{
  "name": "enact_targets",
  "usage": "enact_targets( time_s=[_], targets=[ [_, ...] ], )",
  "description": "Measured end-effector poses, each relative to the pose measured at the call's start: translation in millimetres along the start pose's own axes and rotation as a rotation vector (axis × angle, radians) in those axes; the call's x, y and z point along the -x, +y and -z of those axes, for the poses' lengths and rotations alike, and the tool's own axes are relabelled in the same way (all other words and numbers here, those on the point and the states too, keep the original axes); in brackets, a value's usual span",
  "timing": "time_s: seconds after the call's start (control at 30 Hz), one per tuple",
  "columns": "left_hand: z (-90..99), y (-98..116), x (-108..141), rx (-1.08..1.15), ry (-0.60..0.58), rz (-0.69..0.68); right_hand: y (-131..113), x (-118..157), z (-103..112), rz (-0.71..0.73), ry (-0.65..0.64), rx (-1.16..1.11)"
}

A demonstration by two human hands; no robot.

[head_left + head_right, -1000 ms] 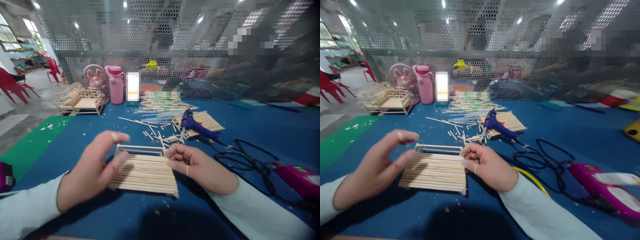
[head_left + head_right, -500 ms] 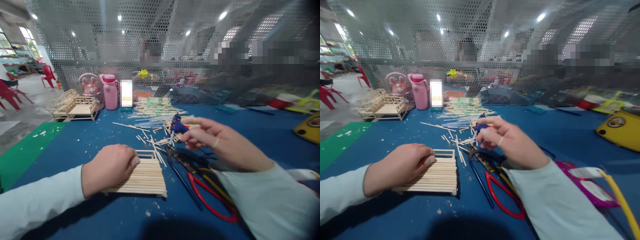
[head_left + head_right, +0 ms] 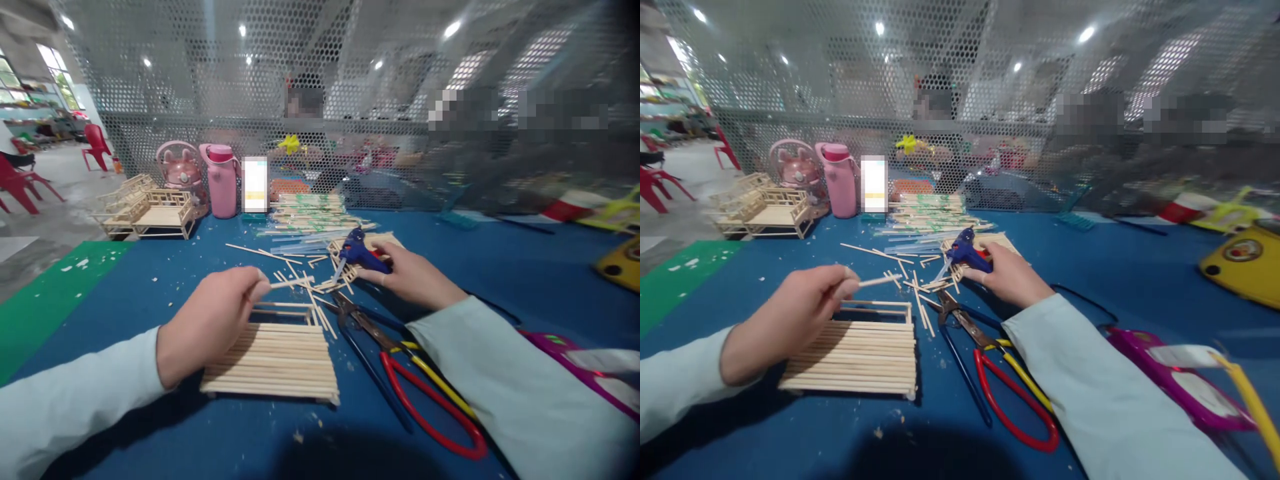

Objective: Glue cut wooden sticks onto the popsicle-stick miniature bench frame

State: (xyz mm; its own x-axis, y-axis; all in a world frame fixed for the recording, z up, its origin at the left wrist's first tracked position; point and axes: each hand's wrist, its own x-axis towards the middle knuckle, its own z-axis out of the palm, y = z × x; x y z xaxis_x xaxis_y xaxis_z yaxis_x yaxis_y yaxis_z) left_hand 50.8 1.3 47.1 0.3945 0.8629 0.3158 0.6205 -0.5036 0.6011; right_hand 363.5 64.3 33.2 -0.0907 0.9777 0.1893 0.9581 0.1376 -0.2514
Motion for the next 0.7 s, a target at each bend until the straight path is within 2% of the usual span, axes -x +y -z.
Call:
enact_targets(
  time_s=[0.07,0.13,0.23,0.37,0.43,0.53,0.63,0.7],
  targets=[
    [10.5,-4,5,0.071,0.133,0.040,1,-1,2,-0.009,-0.029,-0.010],
    [18.5,-12,14,0.144,0.197,0.107,0,-2,6,-0.025,-0.053,-0.020],
    [19.7,-26,27,0.291,0.199,0.247,-4,-3,16,-0.054,-0.082,-0.014],
    [8.4,-39,37,0.590,0.175,0.490,-9,-3,28,-0.069,-0.147,-0.016],
    [4.1,-42,39,0.707,0.162,0.551,-10,-2,31,-0.086,-0.163,-0.019],
    [1.5,-43,41,0.761,0.117,0.604,-8,2,32,-0.164,-0.067,-0.204],
    [-0.2,-46,44,0.786,0.037,0.665,-5,12,34,-0.311,0.093,-0.564],
    [-1.9,-49,45,0.825,0.000,0.674,-6,21,37,-0.350,0.136,-0.729]
  ],
)
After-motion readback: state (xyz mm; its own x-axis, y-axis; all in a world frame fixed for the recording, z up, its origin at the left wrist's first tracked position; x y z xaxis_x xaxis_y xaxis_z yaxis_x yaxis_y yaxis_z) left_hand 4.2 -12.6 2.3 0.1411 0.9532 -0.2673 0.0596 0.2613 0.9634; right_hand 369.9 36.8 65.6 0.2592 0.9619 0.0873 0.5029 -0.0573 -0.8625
